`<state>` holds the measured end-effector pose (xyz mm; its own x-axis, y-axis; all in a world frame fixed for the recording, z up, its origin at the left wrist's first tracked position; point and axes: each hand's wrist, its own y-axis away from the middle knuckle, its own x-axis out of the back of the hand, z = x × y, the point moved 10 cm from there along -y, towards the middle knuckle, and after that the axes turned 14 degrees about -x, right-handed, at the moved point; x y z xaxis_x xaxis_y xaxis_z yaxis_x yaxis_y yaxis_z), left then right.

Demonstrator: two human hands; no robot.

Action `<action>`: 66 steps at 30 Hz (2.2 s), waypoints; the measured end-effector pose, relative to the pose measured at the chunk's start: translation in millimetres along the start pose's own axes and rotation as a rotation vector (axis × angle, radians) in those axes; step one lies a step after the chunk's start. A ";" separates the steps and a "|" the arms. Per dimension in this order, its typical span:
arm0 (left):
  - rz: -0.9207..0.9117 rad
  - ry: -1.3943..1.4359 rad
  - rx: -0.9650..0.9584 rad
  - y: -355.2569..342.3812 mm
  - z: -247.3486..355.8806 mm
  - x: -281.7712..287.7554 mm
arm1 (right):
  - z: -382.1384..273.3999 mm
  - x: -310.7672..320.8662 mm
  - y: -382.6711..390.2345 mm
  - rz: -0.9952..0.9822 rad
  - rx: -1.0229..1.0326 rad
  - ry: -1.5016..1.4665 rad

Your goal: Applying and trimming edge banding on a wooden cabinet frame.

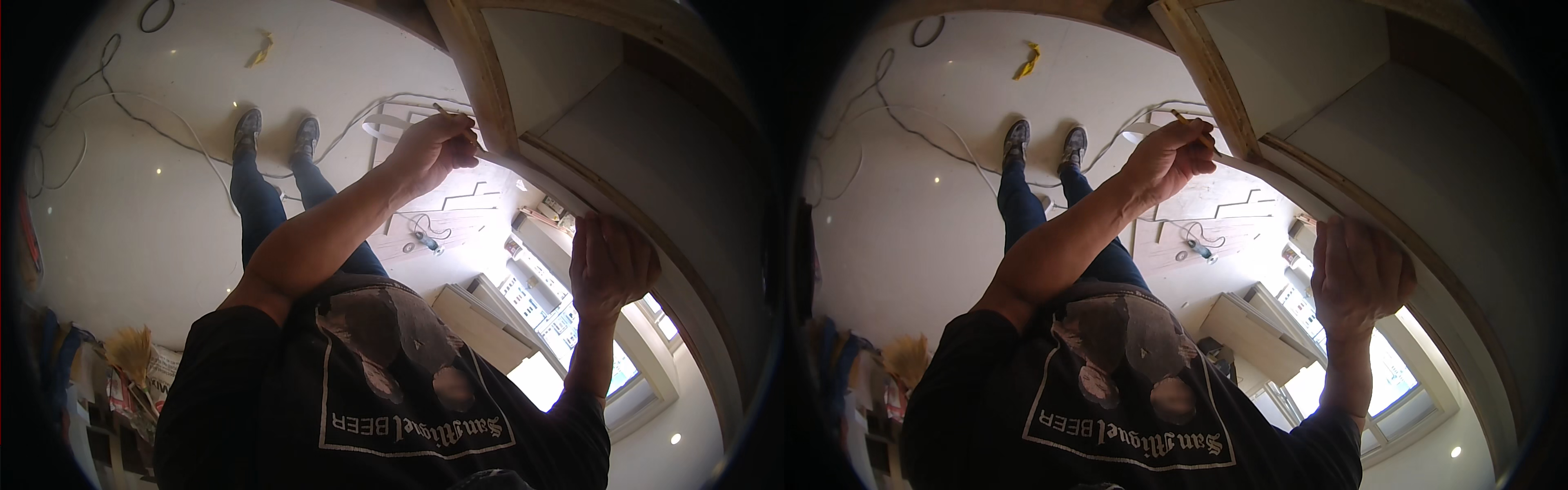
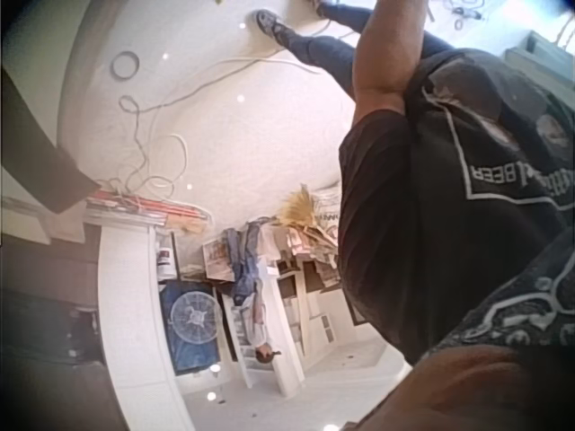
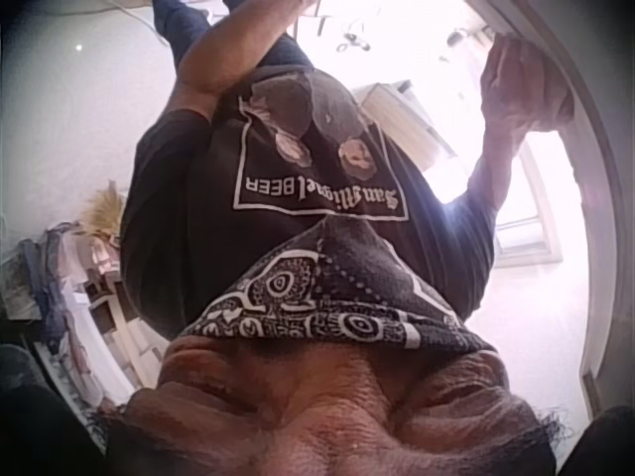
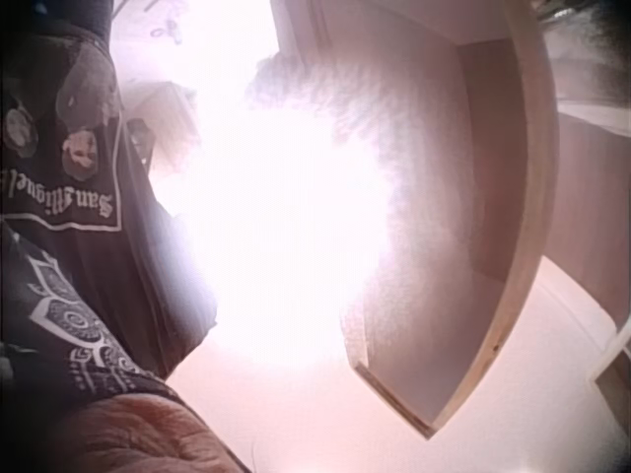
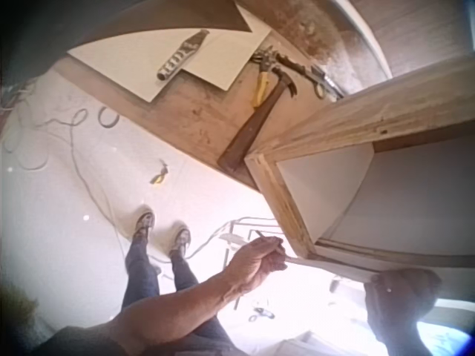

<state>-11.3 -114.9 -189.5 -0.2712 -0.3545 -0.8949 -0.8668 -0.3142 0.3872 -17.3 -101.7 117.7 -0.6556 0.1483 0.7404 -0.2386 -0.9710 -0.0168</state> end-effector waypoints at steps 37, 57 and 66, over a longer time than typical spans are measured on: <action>-0.092 -0.723 -0.198 -12.8 12.1 -15.4 | 5.3 -5.5 8.5 0.037 0.014 0.006; -0.139 -0.743 -0.109 -9.5 21.8 -26.1 | 2.0 19.2 -8.9 -0.034 -0.048 -0.156; -0.107 -0.882 -0.116 33.1 52.7 -18.5 | 19.9 19.7 -2.8 0.033 -0.082 -0.267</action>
<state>-57.0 -72.3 -171.9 -0.4558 0.4728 -0.7541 -0.8712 -0.4105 0.2693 -15.3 -99.8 145.8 -0.4547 0.0512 0.8892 -0.2841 -0.9545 -0.0903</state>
